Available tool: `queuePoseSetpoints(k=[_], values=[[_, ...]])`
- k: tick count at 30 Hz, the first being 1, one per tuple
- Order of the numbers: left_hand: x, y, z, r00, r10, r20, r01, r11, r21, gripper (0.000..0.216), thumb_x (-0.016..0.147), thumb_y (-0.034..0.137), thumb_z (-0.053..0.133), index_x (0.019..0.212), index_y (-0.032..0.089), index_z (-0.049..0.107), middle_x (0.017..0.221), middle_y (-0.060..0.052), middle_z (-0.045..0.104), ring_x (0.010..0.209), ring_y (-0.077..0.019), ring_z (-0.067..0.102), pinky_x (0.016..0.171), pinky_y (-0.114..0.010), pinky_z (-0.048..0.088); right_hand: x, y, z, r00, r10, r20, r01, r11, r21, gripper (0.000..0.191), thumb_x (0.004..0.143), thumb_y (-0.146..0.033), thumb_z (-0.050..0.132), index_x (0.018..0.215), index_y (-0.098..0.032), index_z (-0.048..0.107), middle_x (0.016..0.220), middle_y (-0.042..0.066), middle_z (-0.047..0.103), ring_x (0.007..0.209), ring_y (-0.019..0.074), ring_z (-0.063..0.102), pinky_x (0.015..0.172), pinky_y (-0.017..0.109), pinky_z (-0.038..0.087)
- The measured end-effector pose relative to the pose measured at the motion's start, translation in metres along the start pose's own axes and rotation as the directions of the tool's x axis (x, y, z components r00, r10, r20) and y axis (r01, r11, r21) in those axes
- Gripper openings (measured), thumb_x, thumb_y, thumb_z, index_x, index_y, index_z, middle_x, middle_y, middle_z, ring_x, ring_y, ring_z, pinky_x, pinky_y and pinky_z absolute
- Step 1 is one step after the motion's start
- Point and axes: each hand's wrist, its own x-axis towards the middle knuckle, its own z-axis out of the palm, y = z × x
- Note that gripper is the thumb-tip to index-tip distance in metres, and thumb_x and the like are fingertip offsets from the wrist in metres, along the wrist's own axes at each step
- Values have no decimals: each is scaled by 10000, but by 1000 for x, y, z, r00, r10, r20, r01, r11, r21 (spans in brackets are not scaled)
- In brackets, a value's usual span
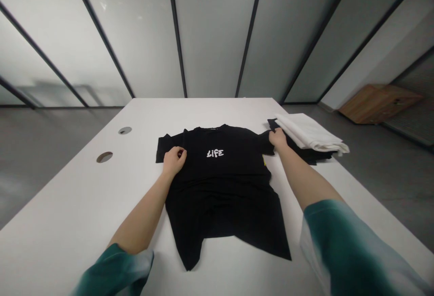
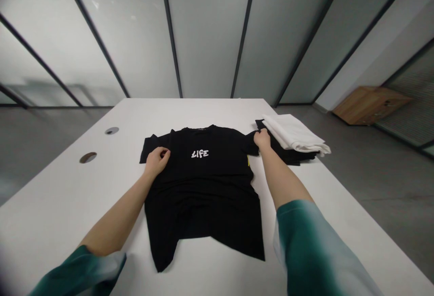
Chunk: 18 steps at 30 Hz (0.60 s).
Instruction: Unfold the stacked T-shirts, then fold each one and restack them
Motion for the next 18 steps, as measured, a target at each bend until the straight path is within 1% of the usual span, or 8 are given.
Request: queuePoseSetpoints(k=[3, 5, 8, 10, 13, 15, 16, 18], values=[[0, 0, 0, 1000, -1, -7, 1, 1000, 2, 247, 869, 357, 488, 838, 192, 669, 867, -65, 694, 780, -202, 641, 762, -326, 488, -15, -9, -5, 999, -5, -34, 1, 993, -120, 395, 878, -166, 495, 1236, -60, 623, 1162, 232, 678, 1121, 326, 626, 975, 423, 455], [0, 0, 1, 1000, 4, -6, -4, 1000, 2, 241, 869, 352, 491, 840, 192, 668, 860, -62, 691, 771, -198, 637, 754, -323, 487, -25, -21, -10, 994, -74, -81, 58, 981, -185, 377, 888, -182, 492, 1222, -96, 645, 1142, 208, 696, 1099, 329, 641, 961, 438, 468], [0, -1, 1, 1000, 14, -1, -14, 1000, 0, 241, 870, 352, 489, 844, 192, 667, 862, -62, 688, 776, -199, 637, 750, -323, 485, -42, -48, -14, 962, -252, -102, 224, 948, -227, 358, 892, -190, 493, 1193, -124, 674, 1114, 185, 716, 1068, 329, 659, 952, 445, 479], [0, -1, 1, 1000, 13, 2, -13, 1000, -1, 243, 870, 354, 489, 848, 192, 667, 866, -65, 687, 780, -202, 639, 751, -326, 486, -54, -69, -12, 926, -374, -53, 354, 908, -226, 346, 886, -181, 497, 1166, -142, 696, 1110, 165, 724, 1065, 316, 664, 960, 436, 481], [-1, -1, 1, 1000, 12, 6, -12, 1000, -2, 240, 869, 349, 491, 854, 190, 670, 866, -67, 685, 782, -203, 640, 754, -328, 488, -68, -93, -6, 839, -526, 137, 537, 841, -61, 291, 861, -186, 546, 1086, -176, 731, 1103, 117, 737, 1040, 276, 680, 947, 383, 501], [-1, -1, 1, 1000, 13, 7, -13, 1000, 1, 233, 866, 342, 495, 855, 190, 672, 864, -67, 685, 777, -202, 640, 757, -329, 489, -70, -102, -3, 785, -560, 265, 533, 829, 170, 252, 868, -237, 564, 1054, -187, 727, 1084, 88, 742, 887, 225, 716, 838, 334, 547], [-1, -1, 1, 1000, 12, 6, -12, 1000, 3, 229, 864, 338, 498, 855, 191, 673, 863, -66, 685, 773, -201, 640, 758, -329, 490, -69, -103, -3, 783, -550, 291, 480, 831, 281, 251, 883, -269, 552, 1054, -184, 716, 1070, 82, 742, 779, 193, 719, 759, 311, 561], [-1, -1, 1, 1000, 11, 3, -11, 1000, 7, 225, 864, 332, 499, 855, 191, 674, 863, -66, 686, 764, -199, 639, 759, -330, 491, -63, -100, -3, 835, -484, 263, 346, 832, 433, 279, 919, -307, 494, 1067, -165, 684, 1021, 82, 743, 605, 140, 682, 628, 275, 553]])
